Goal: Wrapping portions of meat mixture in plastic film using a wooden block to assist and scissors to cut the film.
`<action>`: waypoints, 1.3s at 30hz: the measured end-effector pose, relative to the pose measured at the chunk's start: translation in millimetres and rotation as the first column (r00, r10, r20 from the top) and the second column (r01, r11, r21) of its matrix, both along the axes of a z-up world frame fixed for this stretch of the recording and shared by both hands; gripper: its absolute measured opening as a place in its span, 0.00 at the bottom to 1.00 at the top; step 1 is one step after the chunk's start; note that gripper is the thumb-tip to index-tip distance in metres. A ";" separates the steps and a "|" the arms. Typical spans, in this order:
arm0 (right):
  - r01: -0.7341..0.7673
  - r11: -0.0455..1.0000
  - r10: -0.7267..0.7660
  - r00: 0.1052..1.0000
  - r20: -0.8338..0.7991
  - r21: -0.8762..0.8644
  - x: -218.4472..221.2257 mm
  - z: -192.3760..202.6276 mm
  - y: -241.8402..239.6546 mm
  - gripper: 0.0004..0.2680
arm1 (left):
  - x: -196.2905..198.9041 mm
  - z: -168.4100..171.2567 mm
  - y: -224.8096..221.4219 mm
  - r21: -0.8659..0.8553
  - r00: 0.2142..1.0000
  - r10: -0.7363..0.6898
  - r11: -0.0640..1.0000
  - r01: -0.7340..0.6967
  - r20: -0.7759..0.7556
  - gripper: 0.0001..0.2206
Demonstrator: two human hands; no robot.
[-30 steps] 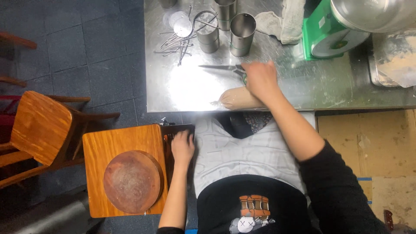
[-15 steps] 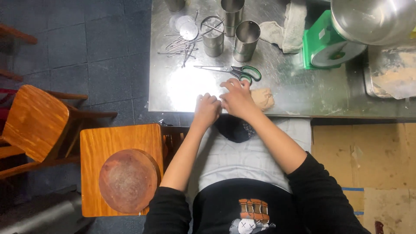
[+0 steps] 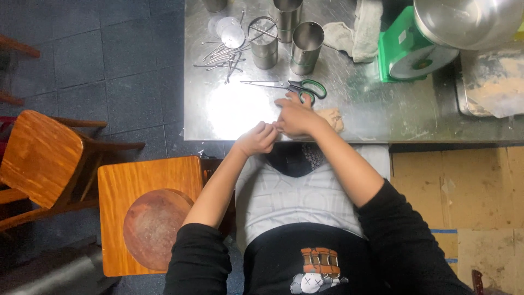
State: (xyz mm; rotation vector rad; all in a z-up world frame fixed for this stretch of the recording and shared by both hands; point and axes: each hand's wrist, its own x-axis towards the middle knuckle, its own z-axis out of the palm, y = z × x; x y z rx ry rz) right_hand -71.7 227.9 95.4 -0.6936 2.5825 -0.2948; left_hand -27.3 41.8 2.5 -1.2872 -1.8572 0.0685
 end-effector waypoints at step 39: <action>-0.049 0.999 0.049 0.997 0.067 -0.001 -9.9 -6.3 -17.0 0.02 | 9.7 14.3 -11.5 0.184 0.474 0.025 0.902 -0.390 0.880 0.15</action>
